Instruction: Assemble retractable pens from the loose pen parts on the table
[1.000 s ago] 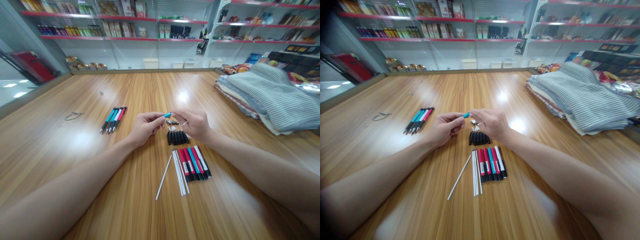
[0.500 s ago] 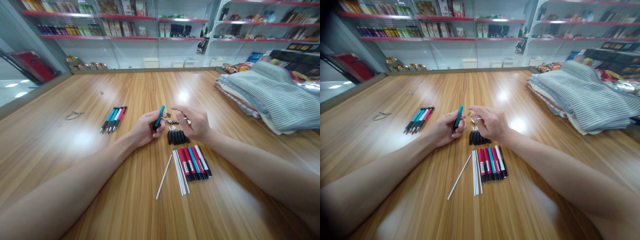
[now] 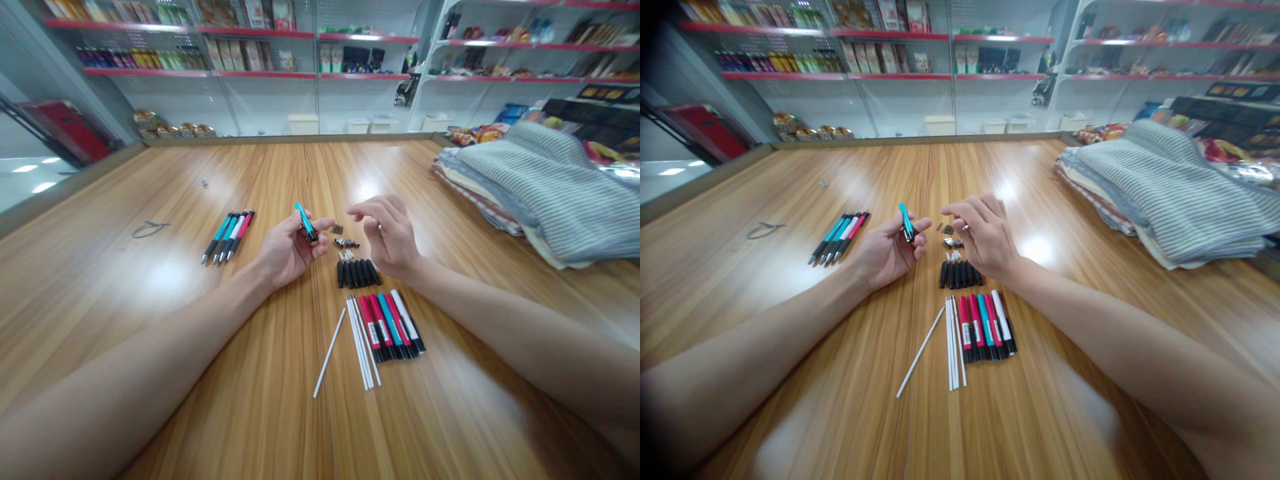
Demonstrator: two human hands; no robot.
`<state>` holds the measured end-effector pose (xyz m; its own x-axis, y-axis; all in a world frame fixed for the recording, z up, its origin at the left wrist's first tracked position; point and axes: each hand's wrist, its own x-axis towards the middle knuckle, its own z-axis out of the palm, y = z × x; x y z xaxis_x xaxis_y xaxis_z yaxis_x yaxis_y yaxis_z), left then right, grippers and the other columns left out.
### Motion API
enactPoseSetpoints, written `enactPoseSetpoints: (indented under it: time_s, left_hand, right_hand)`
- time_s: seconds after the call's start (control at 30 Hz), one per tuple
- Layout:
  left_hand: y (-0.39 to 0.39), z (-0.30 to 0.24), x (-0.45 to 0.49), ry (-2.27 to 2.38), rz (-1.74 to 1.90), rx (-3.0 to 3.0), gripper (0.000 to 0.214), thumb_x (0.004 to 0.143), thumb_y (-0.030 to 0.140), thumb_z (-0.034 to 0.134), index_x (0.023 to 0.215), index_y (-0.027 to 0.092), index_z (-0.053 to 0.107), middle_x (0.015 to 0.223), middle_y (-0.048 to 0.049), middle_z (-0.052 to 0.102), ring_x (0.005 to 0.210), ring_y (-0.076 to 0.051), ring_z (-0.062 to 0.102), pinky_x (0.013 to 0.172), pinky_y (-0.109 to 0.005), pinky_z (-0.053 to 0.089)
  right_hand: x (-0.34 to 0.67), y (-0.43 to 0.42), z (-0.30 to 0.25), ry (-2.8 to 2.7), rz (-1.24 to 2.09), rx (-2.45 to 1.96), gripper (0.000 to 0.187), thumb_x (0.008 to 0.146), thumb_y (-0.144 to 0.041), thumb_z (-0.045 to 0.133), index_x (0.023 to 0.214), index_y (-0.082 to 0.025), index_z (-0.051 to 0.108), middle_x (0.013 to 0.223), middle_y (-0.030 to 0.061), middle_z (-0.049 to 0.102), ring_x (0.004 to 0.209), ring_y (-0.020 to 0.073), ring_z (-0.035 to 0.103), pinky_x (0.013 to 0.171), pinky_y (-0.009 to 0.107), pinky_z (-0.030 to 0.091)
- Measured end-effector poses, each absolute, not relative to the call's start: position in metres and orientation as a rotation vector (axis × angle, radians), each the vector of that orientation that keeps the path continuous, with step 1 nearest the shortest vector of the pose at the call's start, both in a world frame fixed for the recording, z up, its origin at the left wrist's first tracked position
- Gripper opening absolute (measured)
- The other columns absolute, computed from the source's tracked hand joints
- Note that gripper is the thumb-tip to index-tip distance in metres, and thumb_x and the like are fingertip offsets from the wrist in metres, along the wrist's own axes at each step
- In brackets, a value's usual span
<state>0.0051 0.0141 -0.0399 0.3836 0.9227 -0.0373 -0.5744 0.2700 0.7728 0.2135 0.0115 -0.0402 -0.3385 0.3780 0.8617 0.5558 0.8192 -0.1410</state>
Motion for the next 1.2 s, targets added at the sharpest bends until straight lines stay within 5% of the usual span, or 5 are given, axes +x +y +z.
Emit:
enactPoseSetpoints:
  time_s: [0.3,0.57,1.03,1.2]
  left_hand:
    - [0.010,-0.054,0.013,0.625,1.305,1.487,0.029,0.088,0.047,0.058,0.098,0.019,0.054,0.083,-0.0023,0.065,0.069,-0.010,0.059,0.065,-0.023,0.048]
    - [0.006,-0.052,0.014,0.710,1.331,1.722,0.024,0.089,0.039,0.059,0.094,0.017,0.062,0.094,-0.0053,0.064,0.093,-0.014,0.059,0.094,-0.029,0.044]
    - [0.006,-0.053,0.013,0.796,1.158,2.039,0.019,0.095,0.030,0.045,0.095,0.017,0.059,0.082,-0.0016,0.059,0.079,-0.013,0.054,0.076,-0.024,0.041]
    - [0.004,-0.053,0.014,0.758,1.120,2.035,0.020,0.095,0.033,0.046,0.096,0.017,0.058,0.079,-0.0014,0.058,0.076,-0.013,0.053,0.075,-0.024,0.041]
  right_hand:
    - [0.214,0.010,-0.039,-1.956,-0.172,-0.693,0.047,0.100,-0.048,0.028,0.110,-0.019,0.064,0.097,0.0082,0.050,0.092,0.0161,0.053,0.082,0.033,0.046]
    - [0.212,-0.001,-0.038,-1.852,-0.093,-0.447,0.030,0.099,-0.043,0.038,0.094,-0.021,0.057,0.090,0.0057,0.054,0.085,0.0147,0.058,0.075,0.032,0.051]
    - [0.204,-0.002,-0.038,-1.863,0.087,-0.460,0.032,0.099,-0.042,0.039,0.086,-0.017,0.053,0.084,0.0048,0.055,0.077,0.0121,0.058,0.070,0.028,0.050]
    - [0.205,0.004,-0.040,-1.993,0.171,-0.566,0.040,0.098,-0.050,0.039,0.108,-0.015,0.057,0.090,0.0061,0.056,0.082,0.0121,0.056,0.073,0.026,0.048]
